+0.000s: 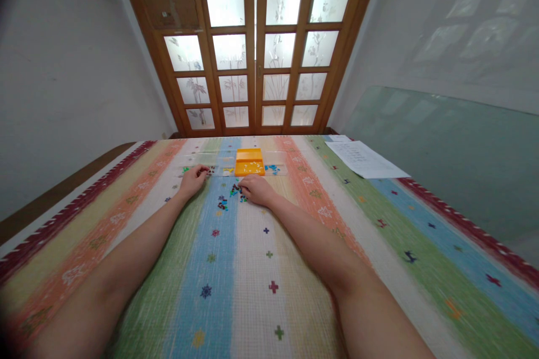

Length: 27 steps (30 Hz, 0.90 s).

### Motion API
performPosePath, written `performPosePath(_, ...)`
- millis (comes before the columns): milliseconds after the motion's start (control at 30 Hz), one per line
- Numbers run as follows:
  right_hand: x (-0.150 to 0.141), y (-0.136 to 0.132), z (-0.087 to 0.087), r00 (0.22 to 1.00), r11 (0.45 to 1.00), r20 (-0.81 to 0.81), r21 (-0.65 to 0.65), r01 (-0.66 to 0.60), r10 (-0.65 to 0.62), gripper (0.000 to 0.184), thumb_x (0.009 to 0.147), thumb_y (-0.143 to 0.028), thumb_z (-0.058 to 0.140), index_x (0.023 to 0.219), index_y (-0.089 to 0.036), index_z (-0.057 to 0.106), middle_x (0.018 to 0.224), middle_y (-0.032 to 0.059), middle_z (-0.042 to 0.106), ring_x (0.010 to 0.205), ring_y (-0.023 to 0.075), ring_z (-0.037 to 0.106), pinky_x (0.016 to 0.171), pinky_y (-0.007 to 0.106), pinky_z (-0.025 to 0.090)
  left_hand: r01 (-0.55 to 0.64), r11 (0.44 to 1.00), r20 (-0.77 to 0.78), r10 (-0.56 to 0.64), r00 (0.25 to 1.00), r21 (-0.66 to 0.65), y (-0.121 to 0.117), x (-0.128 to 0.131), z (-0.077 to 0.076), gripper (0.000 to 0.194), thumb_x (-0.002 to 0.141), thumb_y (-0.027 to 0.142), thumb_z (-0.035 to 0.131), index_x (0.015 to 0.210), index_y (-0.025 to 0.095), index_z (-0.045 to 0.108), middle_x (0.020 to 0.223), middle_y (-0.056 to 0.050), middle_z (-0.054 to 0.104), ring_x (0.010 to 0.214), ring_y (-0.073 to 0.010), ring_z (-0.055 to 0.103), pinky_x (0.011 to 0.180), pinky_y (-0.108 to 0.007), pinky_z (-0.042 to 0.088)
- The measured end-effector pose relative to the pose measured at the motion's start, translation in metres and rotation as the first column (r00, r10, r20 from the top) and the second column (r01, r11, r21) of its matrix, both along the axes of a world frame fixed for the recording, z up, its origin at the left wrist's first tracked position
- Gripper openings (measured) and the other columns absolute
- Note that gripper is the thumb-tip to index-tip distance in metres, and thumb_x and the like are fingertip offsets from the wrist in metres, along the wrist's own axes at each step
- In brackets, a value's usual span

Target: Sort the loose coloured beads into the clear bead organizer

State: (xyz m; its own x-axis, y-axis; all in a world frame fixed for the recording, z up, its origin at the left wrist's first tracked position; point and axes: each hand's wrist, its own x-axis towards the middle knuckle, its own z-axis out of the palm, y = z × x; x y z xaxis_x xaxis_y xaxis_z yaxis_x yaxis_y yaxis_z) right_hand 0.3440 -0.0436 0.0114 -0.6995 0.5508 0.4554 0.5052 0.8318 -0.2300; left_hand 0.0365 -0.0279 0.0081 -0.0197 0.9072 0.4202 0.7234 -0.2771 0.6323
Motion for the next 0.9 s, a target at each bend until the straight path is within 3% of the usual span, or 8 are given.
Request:
performPosePath(267,0.004,0.006,-0.004,0.952,0.983,-0.25,-0.005,0.181,-0.177,0.027,0.097,-0.017,0.054,0.114,-0.02,0.076,0.114,0.01,0.075,0.107,0.0228,0.067,0.098,0.038,0.051,0.197,0.98,-0.183,-0.195,0.964,-0.007,-0.015,0.031,0.007,0.026,0.092,0.023,0.054,0.109,0.021,0.073,0.103,-0.007,0.074,0.09,-0.0219,0.066,0.085,-0.035,0.052)
performPosePath(400,0.009,0.014,-0.006,0.89,0.95,-0.355,0.015,0.311,-0.285,0.033,0.098,-0.02,0.054,0.126,-0.021,0.071,0.125,0.0115,0.071,0.118,0.0259,0.063,0.106,0.045,0.048,0.369,0.929,-0.31,-0.35,0.884,0.005,-0.022,0.046,0.006,0.027,0.096,0.024,0.053,0.114,0.022,0.073,0.112,-0.008,0.071,0.106,-0.0236,0.064,0.099,-0.039,0.049)
performPosePath(533,0.012,0.021,-0.011,0.888,0.933,-0.32,0.03,0.358,-0.331,0.041,0.096,-0.025,0.061,0.136,-0.021,0.065,0.139,0.0136,0.063,0.129,0.0291,0.057,0.112,0.05,0.044,0.484,0.875,-0.406,-0.438,0.802,0.013,-0.026,0.056,0.004,0.035,0.098,0.02,0.049,0.125,0.024,0.072,0.122,-0.008,0.068,0.115,-0.0241,0.059,0.107,-0.041,0.045)
performPosePath(700,0.012,0.023,-0.017,0.905,0.932,-0.259,0.042,0.361,-0.339,0.033,0.097,-0.027,0.06,0.129,-0.023,0.069,0.141,0.0132,0.061,0.13,0.0285,0.056,0.112,0.05,0.043,0.514,0.858,-0.449,-0.463,0.764,-0.01,-0.028,0.059,0.006,0.038,0.098,0.017,0.048,0.125,0.026,0.073,0.122,-0.008,0.067,0.117,-0.0243,0.057,0.108,-0.041,0.043)
performPosePath(900,0.011,0.02,-0.016,0.914,0.938,-0.239,0.031,0.344,-0.328,0.027,0.098,-0.026,0.06,0.121,-0.021,0.072,0.135,0.0131,0.064,0.125,0.0268,0.058,0.109,0.046,0.044,0.416,0.909,-0.455,-0.376,0.807,-0.014,-0.026,0.054,0.007,0.026,0.094,0.019,0.053,0.107,0.024,0.076,0.113,-0.008,0.067,0.111,-0.025,0.058,0.104,-0.041,0.045)
